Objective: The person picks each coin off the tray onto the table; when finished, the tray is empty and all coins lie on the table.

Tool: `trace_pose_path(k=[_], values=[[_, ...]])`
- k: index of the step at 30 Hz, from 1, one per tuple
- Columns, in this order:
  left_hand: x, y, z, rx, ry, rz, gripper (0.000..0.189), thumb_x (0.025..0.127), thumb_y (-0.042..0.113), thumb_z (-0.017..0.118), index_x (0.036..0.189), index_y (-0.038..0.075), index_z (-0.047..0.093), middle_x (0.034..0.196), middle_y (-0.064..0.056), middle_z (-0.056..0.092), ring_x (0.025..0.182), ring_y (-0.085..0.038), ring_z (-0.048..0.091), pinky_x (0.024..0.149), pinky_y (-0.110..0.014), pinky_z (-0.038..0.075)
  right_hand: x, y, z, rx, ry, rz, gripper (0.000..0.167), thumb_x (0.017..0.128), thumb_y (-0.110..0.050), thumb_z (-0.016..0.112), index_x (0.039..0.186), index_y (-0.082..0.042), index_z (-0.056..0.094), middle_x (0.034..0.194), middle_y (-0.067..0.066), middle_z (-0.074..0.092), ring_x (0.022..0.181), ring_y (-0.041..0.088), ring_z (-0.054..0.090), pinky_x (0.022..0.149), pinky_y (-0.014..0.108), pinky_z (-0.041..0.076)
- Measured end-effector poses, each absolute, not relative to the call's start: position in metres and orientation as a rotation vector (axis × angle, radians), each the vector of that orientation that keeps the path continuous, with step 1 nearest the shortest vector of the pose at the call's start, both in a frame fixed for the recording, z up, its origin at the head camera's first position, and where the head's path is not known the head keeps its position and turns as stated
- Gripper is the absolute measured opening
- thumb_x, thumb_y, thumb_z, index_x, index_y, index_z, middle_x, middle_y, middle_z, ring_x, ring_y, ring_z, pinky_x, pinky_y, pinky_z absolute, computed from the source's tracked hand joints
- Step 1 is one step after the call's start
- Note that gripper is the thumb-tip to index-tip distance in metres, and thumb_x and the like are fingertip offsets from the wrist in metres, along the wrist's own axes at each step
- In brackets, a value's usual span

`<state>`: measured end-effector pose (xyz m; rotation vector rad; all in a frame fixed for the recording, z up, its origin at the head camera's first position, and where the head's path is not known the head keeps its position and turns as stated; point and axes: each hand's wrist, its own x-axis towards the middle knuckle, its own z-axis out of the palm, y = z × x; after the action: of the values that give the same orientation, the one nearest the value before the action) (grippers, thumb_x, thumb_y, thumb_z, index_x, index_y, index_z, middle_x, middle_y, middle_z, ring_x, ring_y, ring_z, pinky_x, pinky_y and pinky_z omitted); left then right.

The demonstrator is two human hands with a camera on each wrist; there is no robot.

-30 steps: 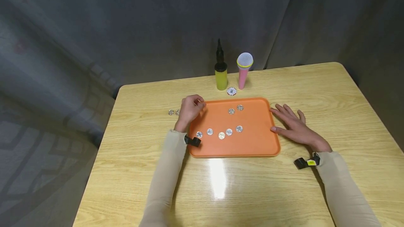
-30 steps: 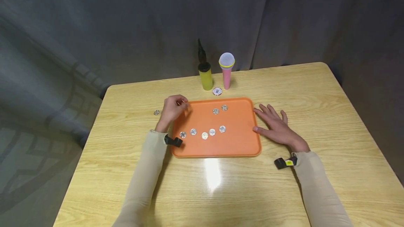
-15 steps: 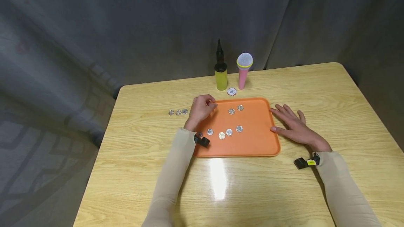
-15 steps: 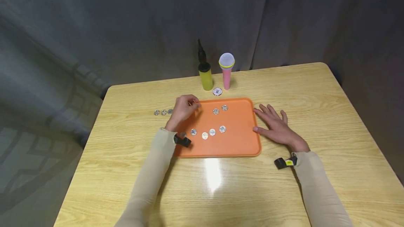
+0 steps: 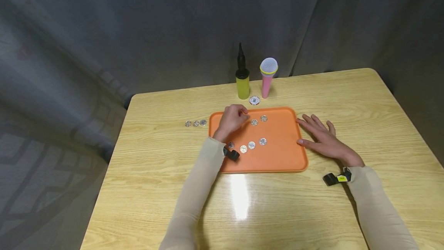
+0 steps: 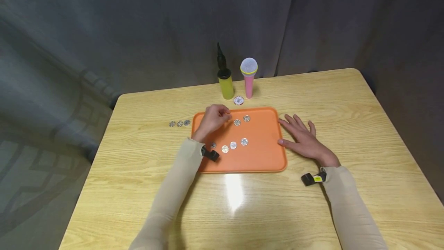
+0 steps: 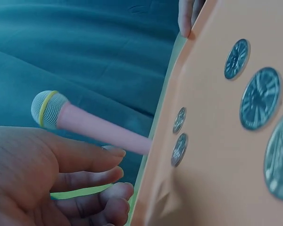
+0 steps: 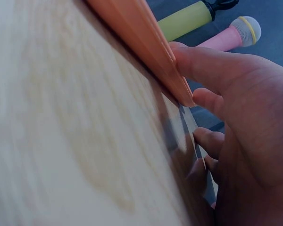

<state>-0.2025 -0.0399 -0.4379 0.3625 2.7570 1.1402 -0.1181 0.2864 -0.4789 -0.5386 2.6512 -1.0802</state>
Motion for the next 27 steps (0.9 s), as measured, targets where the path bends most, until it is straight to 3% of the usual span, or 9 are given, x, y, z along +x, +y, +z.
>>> trace_pose_path(k=[15, 27], values=[[-0.207, -0.016, -0.443, 0.395, 2.706, 1.067, 0.013, 0.090, 0.012, 0.070, 0.099, 0.003, 0.074, 0.083, -0.010, 0.074, 0.061, -0.009, 0.057, 0.058, -0.016, 0.041, -0.119, 0.286, -0.479, -0.539, 2.653, -1.069, 0.075, 0.097, -0.032, 0.063, 0.160, -0.017, 0.025, 0.167, 0.024, 0.012, 0.155, 0.046, -0.003, 0.112, 0.072, -0.015], [-0.205, -0.014, -0.449, 0.365, 2.746, 0.937, 0.014, 0.088, 0.017, 0.076, 0.096, 0.006, 0.074, 0.088, -0.007, 0.075, 0.071, -0.012, 0.061, 0.063, -0.021, 0.044, -0.118, 0.286, -0.478, -0.532, 2.652, -1.061, 0.075, 0.097, -0.032, 0.063, 0.160, -0.016, 0.025, 0.167, 0.024, 0.012, 0.155, 0.046, -0.004, 0.112, 0.072, -0.016]])
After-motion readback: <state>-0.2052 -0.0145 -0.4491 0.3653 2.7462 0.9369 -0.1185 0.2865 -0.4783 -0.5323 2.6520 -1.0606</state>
